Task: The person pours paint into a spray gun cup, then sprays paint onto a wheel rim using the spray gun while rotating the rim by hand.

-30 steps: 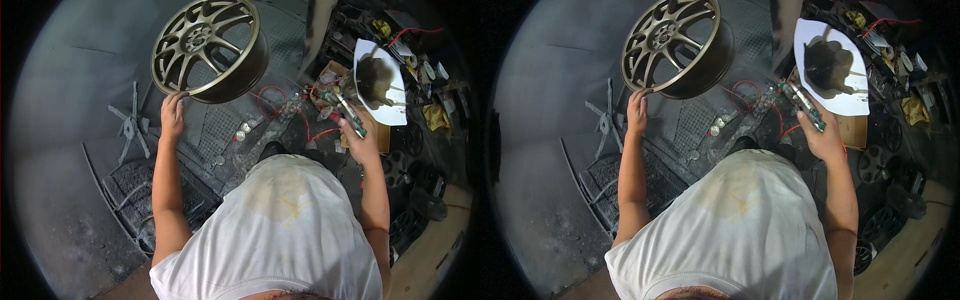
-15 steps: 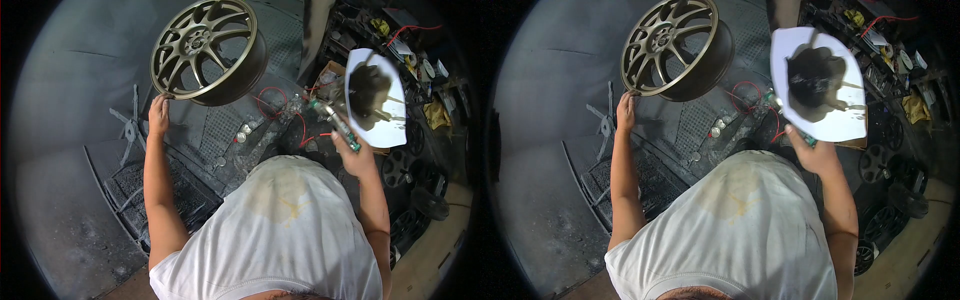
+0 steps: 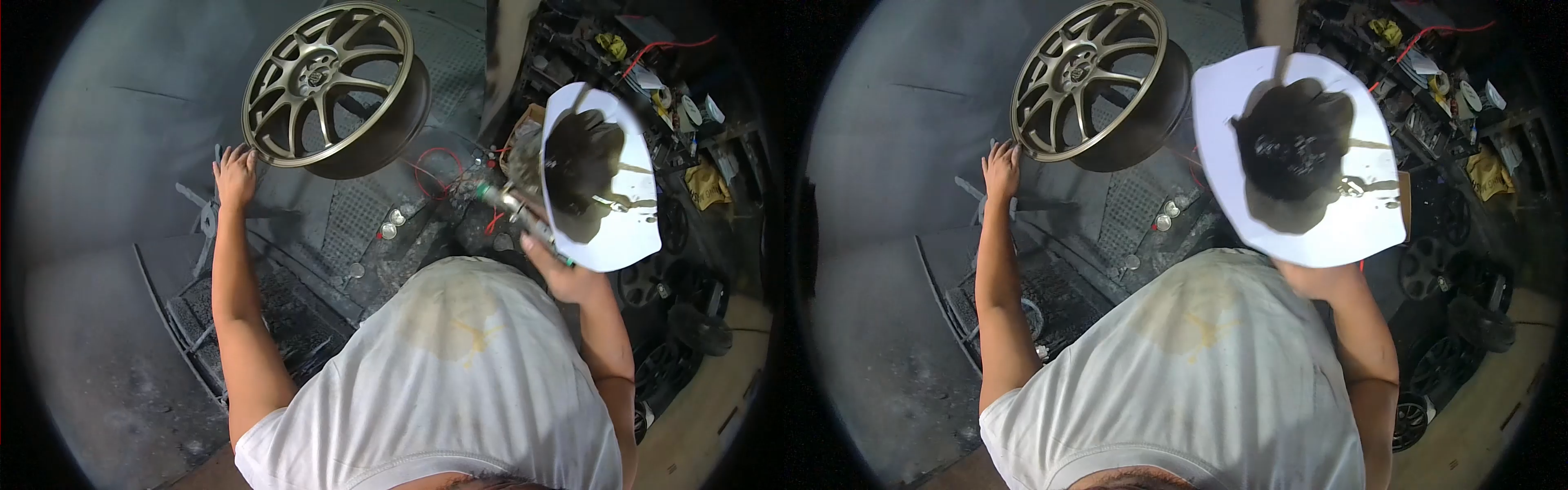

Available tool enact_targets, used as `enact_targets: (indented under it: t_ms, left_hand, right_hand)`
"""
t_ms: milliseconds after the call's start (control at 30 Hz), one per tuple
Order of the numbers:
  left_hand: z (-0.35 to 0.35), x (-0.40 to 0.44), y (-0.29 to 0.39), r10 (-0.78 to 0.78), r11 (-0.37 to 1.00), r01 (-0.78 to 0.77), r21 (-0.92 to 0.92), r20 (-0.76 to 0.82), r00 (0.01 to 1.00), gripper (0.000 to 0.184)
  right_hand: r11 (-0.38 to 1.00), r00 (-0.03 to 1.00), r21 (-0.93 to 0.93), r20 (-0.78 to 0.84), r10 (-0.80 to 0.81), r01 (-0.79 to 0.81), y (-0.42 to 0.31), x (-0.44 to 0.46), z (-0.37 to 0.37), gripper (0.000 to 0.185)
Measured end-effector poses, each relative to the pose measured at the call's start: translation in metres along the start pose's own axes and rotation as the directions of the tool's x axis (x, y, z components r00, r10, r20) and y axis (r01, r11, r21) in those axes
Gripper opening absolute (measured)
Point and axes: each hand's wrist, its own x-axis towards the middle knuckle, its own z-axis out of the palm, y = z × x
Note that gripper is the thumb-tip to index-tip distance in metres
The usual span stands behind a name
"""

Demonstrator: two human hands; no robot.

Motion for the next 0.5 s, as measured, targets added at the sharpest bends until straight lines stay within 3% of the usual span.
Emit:
enact_targets:
  t_ms: [100,133,200,267,367,400,500]
  left_hand:
    - [-0.029,-0.036,0.048,0.1,0.99,-0.107,-0.096,-0.07,0.993,0.037]
    - [-0.037,-0.049,0.066,0.179,0.968,-0.187,-0.167,-0.065,0.982,0.035]
    - [-0.05,-0.083,0.112,0.251,0.896,-0.305,-0.323,-0.199,0.947,0.028]
    - [-0.06,-0.085,0.143,0.238,0.833,-0.322,-0.449,-0.236,0.942,0.024]
    - [-0.062,-0.099,0.168,0.209,0.809,-0.328,-0.488,-0.283,0.936,0.023]
    - [-0.061,-0.101,0.169,0.198,0.804,-0.319,-0.502,-0.279,0.94,0.023]
    - [-0.056,-0.107,0.169,0.158,0.828,-0.259,-0.498,-0.235,0.959,0.025]
  right_hand:
    - [0.977,0.956,0.149,-0.229,0.182,-0.15,0.004,-0.036,0.01,0.044]
    - [0.945,0.924,0.189,-0.228,0.307,-0.268,-0.003,-0.039,0.009,0.039]
    - [0.831,0.812,0.275,-0.213,0.543,-0.483,-0.015,-0.046,0.008,0.031]
    - [0.846,0.873,0.348,-0.129,0.47,-0.404,-0.007,-0.033,0.018,0.037]
    - [0.785,0.86,0.354,0.164,0.483,-0.508,-0.014,-0.047,0.038,0.048]
    - [0.872,0.927,0.315,0.146,0.346,-0.375,-0.02,-0.05,0.043,0.046]
    - [0.866,0.916,0.301,0.182,0.358,-0.398,-0.008,-0.058,0.056,0.04]
